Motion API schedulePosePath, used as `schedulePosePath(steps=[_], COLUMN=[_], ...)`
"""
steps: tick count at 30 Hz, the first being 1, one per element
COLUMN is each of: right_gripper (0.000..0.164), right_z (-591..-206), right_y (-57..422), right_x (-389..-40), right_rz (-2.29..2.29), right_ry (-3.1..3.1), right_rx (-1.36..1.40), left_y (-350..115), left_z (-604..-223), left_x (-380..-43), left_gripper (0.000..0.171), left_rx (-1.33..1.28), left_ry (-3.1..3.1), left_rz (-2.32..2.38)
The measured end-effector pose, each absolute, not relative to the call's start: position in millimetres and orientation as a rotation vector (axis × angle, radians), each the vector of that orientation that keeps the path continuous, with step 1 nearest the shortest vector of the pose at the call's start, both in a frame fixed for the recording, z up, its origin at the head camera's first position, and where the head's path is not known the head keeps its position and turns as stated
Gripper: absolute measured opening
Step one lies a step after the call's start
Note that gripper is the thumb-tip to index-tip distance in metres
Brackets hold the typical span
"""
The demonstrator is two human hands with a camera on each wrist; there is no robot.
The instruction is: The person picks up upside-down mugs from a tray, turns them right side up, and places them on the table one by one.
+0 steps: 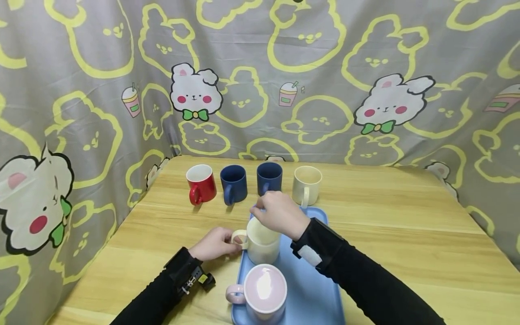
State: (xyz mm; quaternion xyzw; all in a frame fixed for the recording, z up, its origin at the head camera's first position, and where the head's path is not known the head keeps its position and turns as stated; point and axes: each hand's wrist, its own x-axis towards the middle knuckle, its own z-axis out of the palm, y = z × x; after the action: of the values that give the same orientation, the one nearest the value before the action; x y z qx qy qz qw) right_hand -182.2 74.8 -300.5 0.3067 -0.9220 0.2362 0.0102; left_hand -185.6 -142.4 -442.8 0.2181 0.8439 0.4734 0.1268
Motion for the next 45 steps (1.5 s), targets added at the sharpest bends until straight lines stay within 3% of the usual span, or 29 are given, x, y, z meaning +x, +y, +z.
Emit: schedulePosePath(steps=[5, 12, 17, 24, 30, 39, 45], right_gripper=[0.022, 0.059, 0.063, 0.060, 0.058, 0.029, 0.025], right_z=[-311.4, -331.4, -337.5, -337.5, -332.0, -320.7, -313.9], right_y=[81.4, 95.6, 103.8, 109.0, 114.2, 117.2, 119.9], right_x=[-180.2, -175.0, -174.7, -174.1, -173.0, -180.0, -187.4], right_rz=[0.644, 0.230, 0.278, 0.304, 0.387, 0.640, 0.878], right_ry=[-2.867, -2.880, -2.931, -2.954, -2.971, -2.785, -2.822], right_rx=[0.937, 0.847, 0.828, 0.811, 0.814, 0.971, 0.939], left_y=[-136.9, -131.2, -128.8, -122.4, -107.9, -82.6, -67.8], left_z=[-435.9, -424.5, -421.3, -401.5, -366.8, -321.1, -304.4], left_x=[-184.2, -182.5, -182.5, -188.0, -194.3, -201.1, -201.1], left_gripper=[0.008, 0.011, 0.012, 0.008, 0.008, 0.012, 0.021], left_rx=[0.662, 0.674, 0.658, 0.719, 0.955, 1.169, 1.236], left_ry=[2.526, 2.557, 2.581, 2.617, 2.781, 2.952, 2.943], left_rz=[1.416, 1.391, 1.382, 1.357, 1.113, 0.653, 0.547])
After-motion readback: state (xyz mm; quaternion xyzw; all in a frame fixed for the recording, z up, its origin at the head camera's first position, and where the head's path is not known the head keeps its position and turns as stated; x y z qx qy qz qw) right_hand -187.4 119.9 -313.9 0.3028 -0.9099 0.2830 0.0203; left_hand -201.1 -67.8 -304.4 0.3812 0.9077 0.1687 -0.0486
